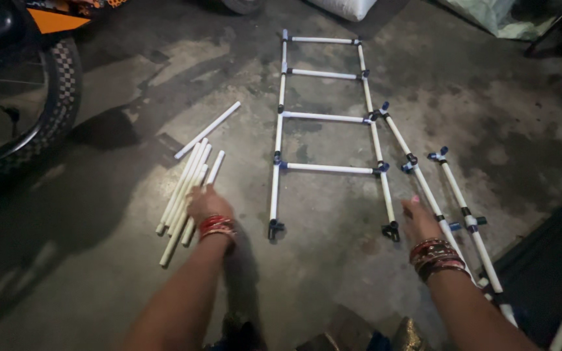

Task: The person assembles a ladder-like structure from white PVC pipes and blue connectors. They connect long side rails and then insert shorter crossbars to form rungs, building the frame on the floor.

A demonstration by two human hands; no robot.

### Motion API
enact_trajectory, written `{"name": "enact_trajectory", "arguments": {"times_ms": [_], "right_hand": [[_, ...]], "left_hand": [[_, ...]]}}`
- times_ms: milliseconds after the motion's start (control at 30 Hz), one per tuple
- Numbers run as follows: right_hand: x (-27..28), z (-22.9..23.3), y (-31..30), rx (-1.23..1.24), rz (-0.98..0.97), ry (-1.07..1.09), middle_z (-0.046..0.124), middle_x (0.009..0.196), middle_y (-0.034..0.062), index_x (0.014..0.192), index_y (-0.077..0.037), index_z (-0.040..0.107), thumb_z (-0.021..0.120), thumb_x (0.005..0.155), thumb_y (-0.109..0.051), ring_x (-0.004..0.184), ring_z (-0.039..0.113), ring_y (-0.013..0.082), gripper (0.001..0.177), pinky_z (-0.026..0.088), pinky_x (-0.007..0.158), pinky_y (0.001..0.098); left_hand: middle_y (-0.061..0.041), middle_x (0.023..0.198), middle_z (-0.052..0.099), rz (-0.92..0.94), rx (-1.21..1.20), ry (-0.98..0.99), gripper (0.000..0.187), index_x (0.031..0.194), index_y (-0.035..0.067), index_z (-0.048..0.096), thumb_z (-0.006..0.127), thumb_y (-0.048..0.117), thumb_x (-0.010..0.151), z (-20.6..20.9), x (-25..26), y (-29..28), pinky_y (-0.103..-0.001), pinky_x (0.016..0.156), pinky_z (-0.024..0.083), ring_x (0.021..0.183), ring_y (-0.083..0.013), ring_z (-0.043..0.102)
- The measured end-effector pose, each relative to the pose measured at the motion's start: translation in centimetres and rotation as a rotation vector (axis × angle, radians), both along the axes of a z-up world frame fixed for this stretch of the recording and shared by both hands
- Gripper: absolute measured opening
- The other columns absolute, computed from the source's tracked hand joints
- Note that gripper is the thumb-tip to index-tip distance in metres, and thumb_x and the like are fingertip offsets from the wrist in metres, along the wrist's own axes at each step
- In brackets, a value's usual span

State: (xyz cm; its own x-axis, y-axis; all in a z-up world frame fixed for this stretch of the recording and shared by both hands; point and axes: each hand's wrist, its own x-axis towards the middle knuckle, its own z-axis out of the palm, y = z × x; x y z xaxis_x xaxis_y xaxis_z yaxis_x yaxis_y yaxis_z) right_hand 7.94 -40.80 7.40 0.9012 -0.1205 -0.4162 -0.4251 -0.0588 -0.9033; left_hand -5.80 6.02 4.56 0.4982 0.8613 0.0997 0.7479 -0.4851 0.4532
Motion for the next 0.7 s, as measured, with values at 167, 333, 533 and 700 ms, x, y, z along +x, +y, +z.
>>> {"name": "enact_trajectory", "arguments": {"times_ms": [167, 333, 533, 700], "right_hand": [[1.2, -1.8, -3.3, -1.106, 0.561, -0.163, 0.073, 0.115, 0.0155, 0.135, -0.017, 0.067, 0.053, 0.101, -0.038, 0.102, 0.072, 0.0327, 0.043, 0.056, 0.092, 0.0479], [1.9, -4.4, -4.5, -0.088, -0.002, 0.205, 0.071, 0.109, 0.0045, 0.119, -0.005, 0.069, 0.061, 0.1, -0.043, 0.102, 0.066, 0.0213, 0.043, 0.052, 0.086, 0.0385], [-1.4, -3.4, -3.5, -0.212, 0.09, 0.155, 0.064, 0.087, 0.0039, 0.114, -0.011, 0.075, 0.068, 0.094, -0.043, 0.075, 0.056, 0.0204, 0.038, 0.045, 0.065, 0.0383], [-3.1, -2.4, -1.2, -0.261, 0.158, -0.013, 0.069, 0.078, 0.0058, 0.108, -0.003, 0.079, 0.078, 0.085, -0.043, 0.063, 0.057, 0.0166, 0.046, 0.048, 0.057, 0.0349]], "left_hand": [[-0.017, 0.115, 0.065, -0.135, 0.049, 0.273, 0.02, 0.115, 0.008, 0.066, 0.065, 0.012, 0.095, 2.3, -4.3, 1.9, -0.047, 0.089, 0.057, 0.111, -0.0356, 0.065], [-0.022, 0.116, 0.062, -0.185, 0.031, 0.093, 0.039, 0.117, 0.002, 0.059, 0.076, 0.013, 0.083, 1.6, -3.3, 0.4, -0.048, 0.093, 0.054, 0.109, -0.0397, 0.063], [-0.021, 0.117, 0.067, -0.712, -0.206, -0.332, 0.043, 0.134, 0.012, 0.061, 0.057, 0.003, 0.092, 3.3, 0.0, -8.3, -0.053, 0.092, 0.052, 0.108, -0.0433, 0.064], [-0.014, 0.119, 0.067, -0.948, -0.199, 0.129, 0.033, 0.13, 0.027, 0.062, 0.054, 0.023, 0.098, 7.4, -1.7, -15.4, -0.051, 0.087, 0.055, 0.099, -0.0382, 0.067]]}}
